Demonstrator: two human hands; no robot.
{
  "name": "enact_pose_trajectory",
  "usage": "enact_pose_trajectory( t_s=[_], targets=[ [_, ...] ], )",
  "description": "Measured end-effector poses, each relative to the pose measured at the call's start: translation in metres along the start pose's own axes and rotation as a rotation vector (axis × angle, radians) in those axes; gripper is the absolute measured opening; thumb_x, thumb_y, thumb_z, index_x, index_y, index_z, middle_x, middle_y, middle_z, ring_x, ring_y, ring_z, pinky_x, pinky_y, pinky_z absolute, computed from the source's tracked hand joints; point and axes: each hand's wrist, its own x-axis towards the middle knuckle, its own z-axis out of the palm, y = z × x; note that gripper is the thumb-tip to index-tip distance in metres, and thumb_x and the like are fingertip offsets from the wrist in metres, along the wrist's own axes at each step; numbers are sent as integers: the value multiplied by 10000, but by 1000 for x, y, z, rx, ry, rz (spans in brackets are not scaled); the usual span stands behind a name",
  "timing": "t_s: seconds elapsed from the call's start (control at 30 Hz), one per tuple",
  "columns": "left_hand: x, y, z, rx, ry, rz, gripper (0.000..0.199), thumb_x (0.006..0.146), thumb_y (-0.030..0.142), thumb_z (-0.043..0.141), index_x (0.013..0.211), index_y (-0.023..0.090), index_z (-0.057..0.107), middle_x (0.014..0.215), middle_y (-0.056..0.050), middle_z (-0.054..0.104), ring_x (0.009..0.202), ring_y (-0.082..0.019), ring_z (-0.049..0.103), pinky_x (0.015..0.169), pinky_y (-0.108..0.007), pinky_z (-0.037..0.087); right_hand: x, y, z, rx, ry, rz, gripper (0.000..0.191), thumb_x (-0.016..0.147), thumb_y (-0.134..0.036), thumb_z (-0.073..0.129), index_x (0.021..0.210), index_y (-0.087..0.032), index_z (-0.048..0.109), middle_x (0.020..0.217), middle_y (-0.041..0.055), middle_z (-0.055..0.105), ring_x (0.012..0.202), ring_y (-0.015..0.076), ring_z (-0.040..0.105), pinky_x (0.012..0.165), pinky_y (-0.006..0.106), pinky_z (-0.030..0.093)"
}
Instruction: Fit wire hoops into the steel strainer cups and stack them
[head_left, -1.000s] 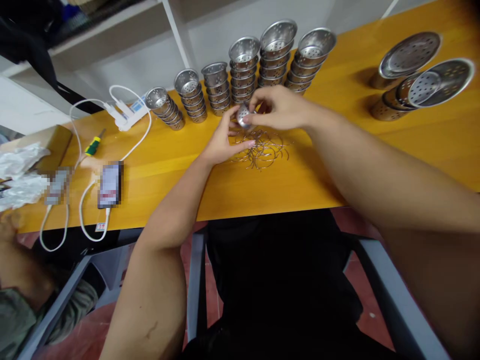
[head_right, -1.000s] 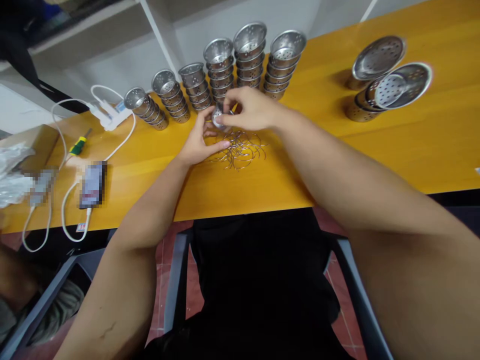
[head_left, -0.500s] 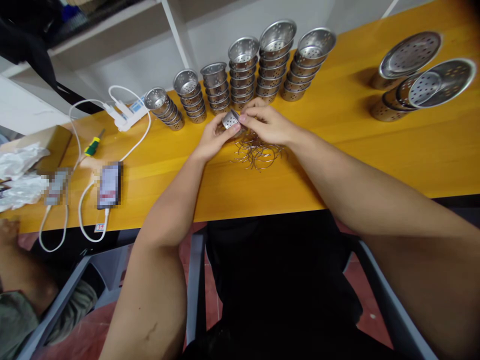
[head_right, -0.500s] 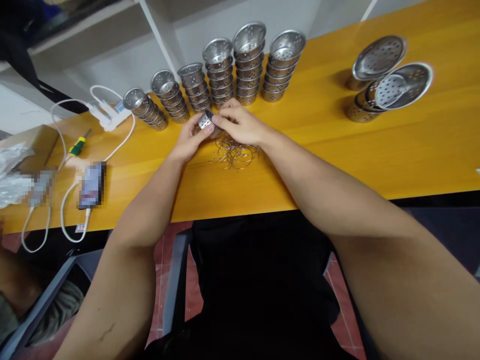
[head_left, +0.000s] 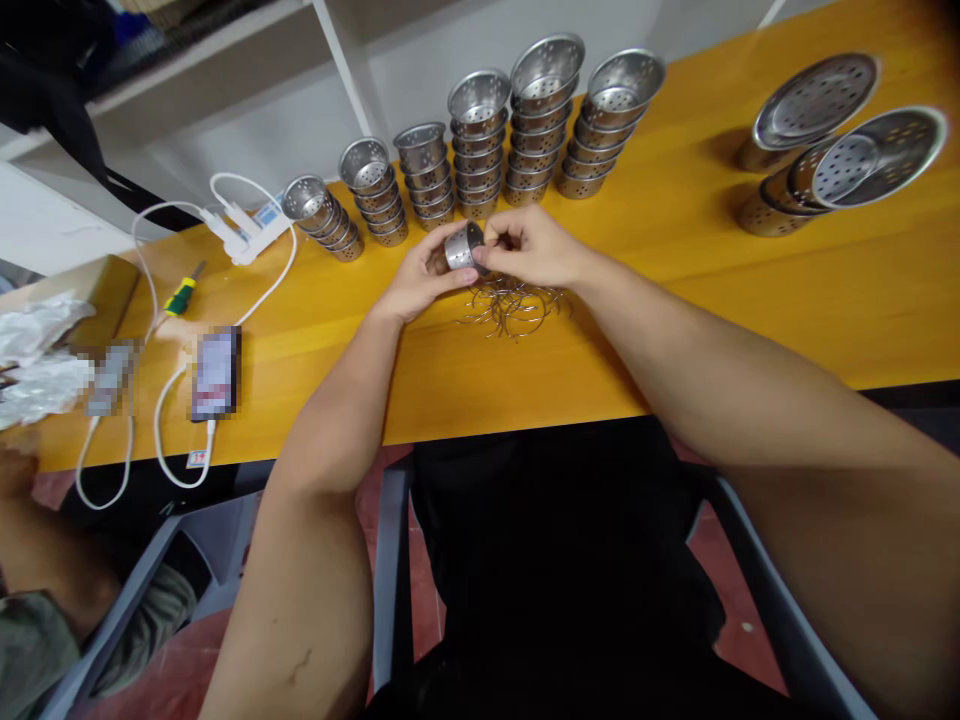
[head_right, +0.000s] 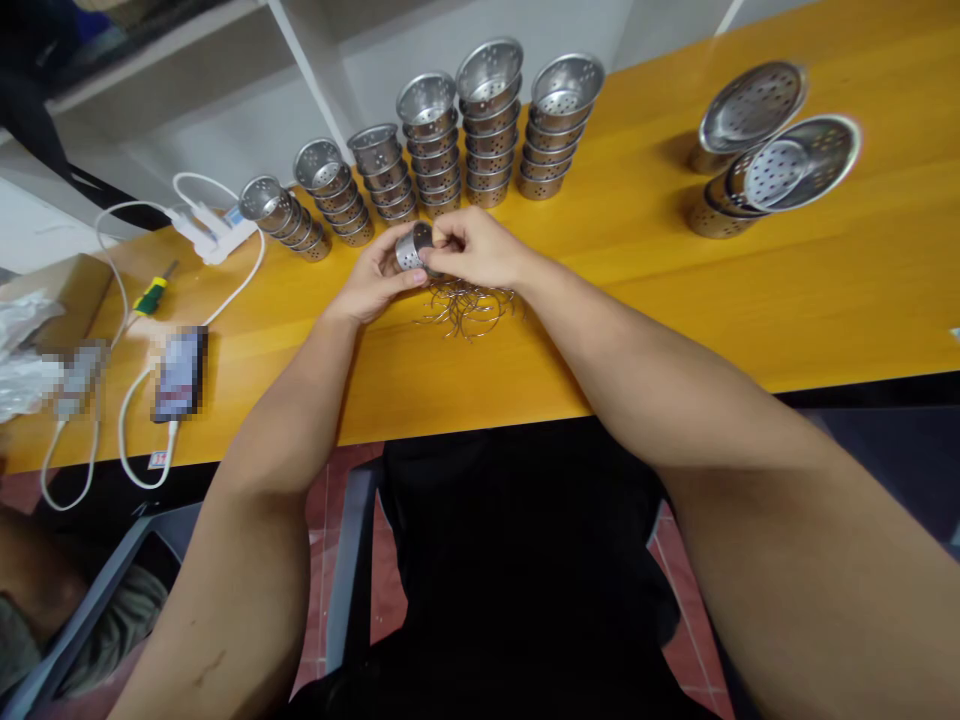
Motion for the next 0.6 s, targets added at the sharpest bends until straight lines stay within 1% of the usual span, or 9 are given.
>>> enact_pose_trajectory(
  t_s=[0.07,0.17,0.27,0.33,0.4,0.5,0.6],
  targets=[
    [2,-3,-2,-1,-10,10,1153,735,765,1246,1713,398,758,1747,-78,775,1746,-467,737,1473,-776,596,1,-1,0,6,-6,7,682,1052,-651,1068,864,-251,549,795,14,477,821,200,409,707,347,400],
    [3,-8,-2,-22,-13,10,1168,753,766,1238,1742,394,738,1776,-92,761,1796,-499,690,1478,-820,579,3,-4,1,1,15,25,714,1040,-667,1080,845,-253,532,785,17,470,812,201,396,684,344,363],
    [5,-12,-2,-34,-11,22,1182,774,789,1218,1764,385,714,1816,-108,732,1864,-520,617,1518,-859,518,5,-4,2,11,49,40,738,1023,-680,1092,822,-254,524,789,20,459,806,200,385,680,352,340],
    [6,-12,0,-36,-7,36,1160,794,816,1197,1759,389,714,1818,-103,730,1885,-512,596,1534,-857,493,5,-3,3,30,64,48,747,1014,-709,1085,819,-253,527,803,26,470,813,205,393,691,360,345],
    [6,-7,4,-41,8,41,1131,786,843,1190,1724,398,741,1787,-90,753,1843,-492,646,1510,-830,535,5,-1,3,55,73,50,758,1010,-768,1064,831,-258,532,827,34,491,823,216,407,709,373,377],
    [3,8,11,-30,61,8,1120,739,874,1199,1662,389,790,1734,-86,793,1708,-458,763,1434,-779,635,5,2,4,66,94,42,792,997,-881,1010,854,-276,520,855,43,494,831,236,414,752,415,460],
    [-1,22,18,0,107,-37,1129,719,907,1189,1633,362,812,1712,-105,801,1657,-441,799,1407,-762,662,5,3,6,19,112,69,841,950,-997,958,880,-300,494,856,45,454,853,265,421,801,483,551]
  ],
)
